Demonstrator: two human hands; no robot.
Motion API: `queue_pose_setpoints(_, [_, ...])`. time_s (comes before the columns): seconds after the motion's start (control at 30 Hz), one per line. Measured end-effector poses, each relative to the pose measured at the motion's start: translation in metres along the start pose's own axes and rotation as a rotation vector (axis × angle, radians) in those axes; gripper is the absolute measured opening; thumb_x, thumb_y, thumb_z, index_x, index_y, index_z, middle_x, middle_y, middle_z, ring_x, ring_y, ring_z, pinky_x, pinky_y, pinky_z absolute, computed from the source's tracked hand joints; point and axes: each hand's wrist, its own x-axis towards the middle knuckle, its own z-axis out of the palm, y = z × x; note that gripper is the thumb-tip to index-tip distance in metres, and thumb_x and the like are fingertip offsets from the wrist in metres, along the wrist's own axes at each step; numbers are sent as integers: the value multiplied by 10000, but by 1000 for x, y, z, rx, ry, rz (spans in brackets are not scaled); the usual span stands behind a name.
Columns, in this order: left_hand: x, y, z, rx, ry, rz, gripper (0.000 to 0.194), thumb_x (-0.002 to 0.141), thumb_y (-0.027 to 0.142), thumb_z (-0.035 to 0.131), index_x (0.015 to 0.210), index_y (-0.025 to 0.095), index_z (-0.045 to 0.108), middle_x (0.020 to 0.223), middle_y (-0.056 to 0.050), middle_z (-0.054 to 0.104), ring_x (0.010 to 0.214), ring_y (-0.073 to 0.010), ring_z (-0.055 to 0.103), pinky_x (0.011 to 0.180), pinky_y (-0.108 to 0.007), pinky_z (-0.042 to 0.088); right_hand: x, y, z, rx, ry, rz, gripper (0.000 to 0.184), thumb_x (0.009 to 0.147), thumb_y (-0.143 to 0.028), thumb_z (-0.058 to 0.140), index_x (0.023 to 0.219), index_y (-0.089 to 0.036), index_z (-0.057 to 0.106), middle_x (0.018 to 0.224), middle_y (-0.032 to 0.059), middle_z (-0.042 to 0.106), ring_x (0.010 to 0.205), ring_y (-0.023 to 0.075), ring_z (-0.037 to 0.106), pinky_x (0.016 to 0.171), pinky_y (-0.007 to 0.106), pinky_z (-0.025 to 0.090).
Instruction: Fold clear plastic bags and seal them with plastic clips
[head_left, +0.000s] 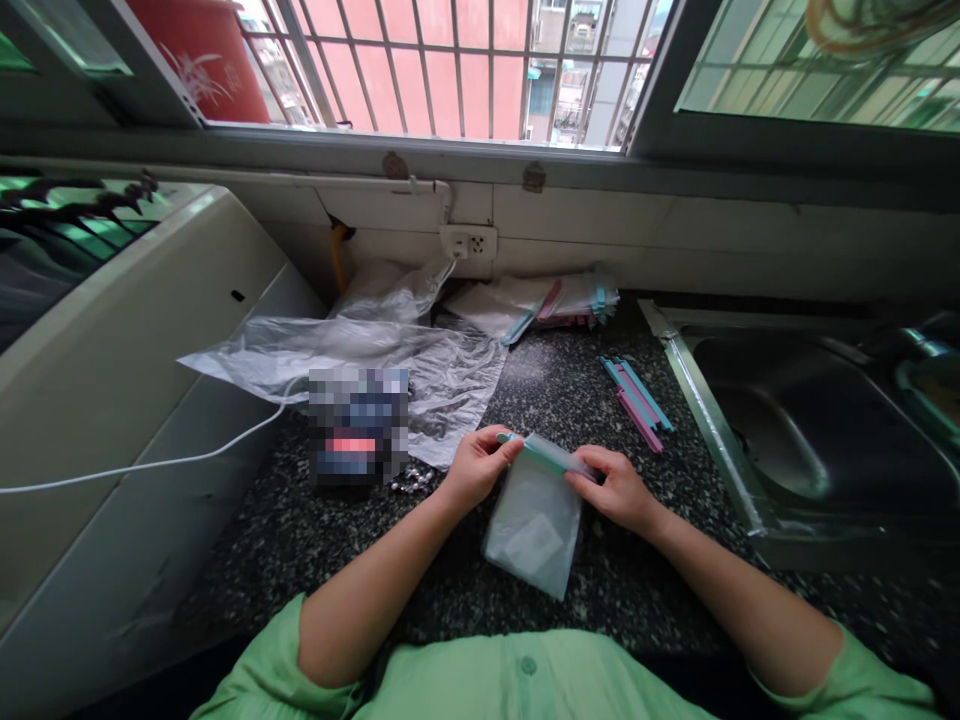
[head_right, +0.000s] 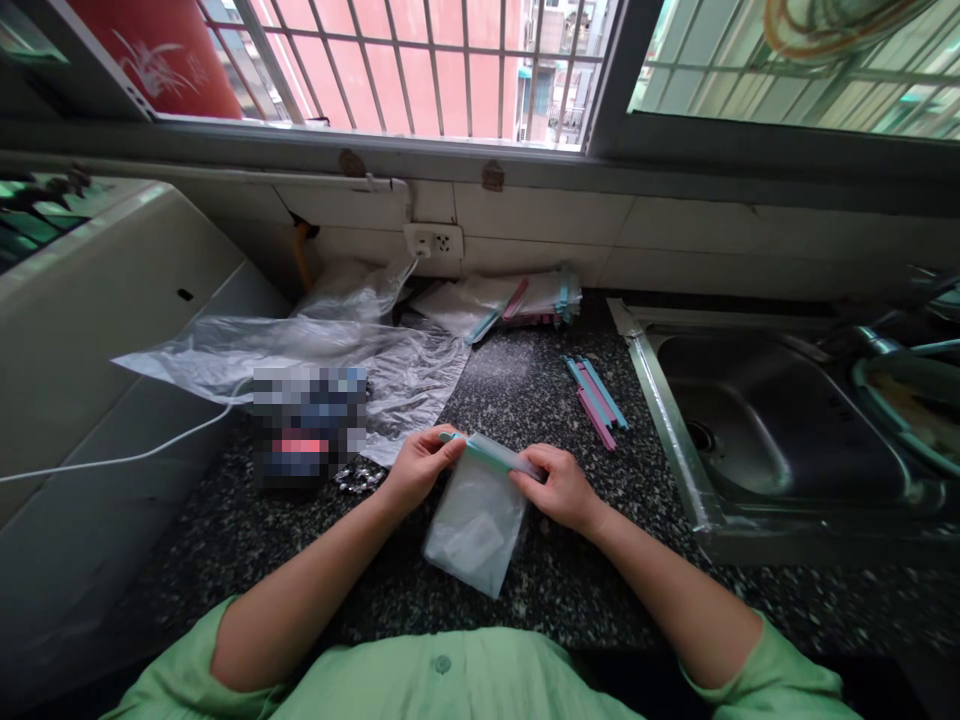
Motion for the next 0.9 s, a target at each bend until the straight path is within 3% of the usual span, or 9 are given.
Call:
queue_pose_setpoints(0.17, [1, 1, -1, -10, -18, -85, 384, 599, 511, 647, 620, 136, 566, 532, 46, 448, 525, -79, 375, 514, -208, 296, 1, 0, -3, 36, 55, -35, 145, 769, -260, 530, 658, -168, 550, 610, -2, 514, 579, 119, 476, 545, 230, 369])
queue_pose_setpoints(0.33, [0, -3, -1, 86, -278, -303, 465, 567, 568, 637, 662, 115, 590, 561, 24, 502, 531, -89, 412, 508, -210, 298, 2, 6, -9, 67, 194, -27, 159, 795, -294, 518, 688, -178, 542, 619, -10, 491, 578, 115, 466, 545, 228, 380])
queue_pose_setpoints(0.4, [-1, -7, 0, 124, -318, -361, 475, 544, 574, 647, 621, 111, 573, 528, 30, 485, 493, -75, 379, 473, -202, 264, 2, 7, -11, 67, 245, -19, 171, 801, -303, 513, 684, -180, 537, 611, -14, 478, 575, 115, 461, 542, 229, 381])
queue_pose_setpoints(0.63, [-2, -13, 1, 147, -276, -326, 459, 552, 563, 649, 540, 117, 544, 462, 46, 436, 441, -54, 322, 428, -192, 210, 4, 6, -13, 72, 304, -33, 161, 796, -306, 519, 711, -176, 558, 659, 8, 530, 624, 130, 498, 585, 244, 408])
queue_pose_setpoints(0.8, [-1, -7, 4, 65, -149, -106, 375, 549, 469, 710, 705, 134, 645, 624, 2, 582, 591, -114, 474, 563, -228, 374, 4, 1, -10, 99, 162, 0, 182, 785, -317, 521, 683, -173, 565, 632, 4, 529, 595, 124, 487, 556, 237, 399])
queue_pose_setpoints(0.9, [0, -7, 4, -20, -40, -71, 380, 543, 494, 708, 650, 136, 642, 593, 2, 573, 590, -117, 471, 599, -250, 389, 3, 1, -2, 161, 54, 76, 184, 727, -354, 592, 746, -172, 579, 648, -4, 555, 591, 120, 490, 541, 227, 402])
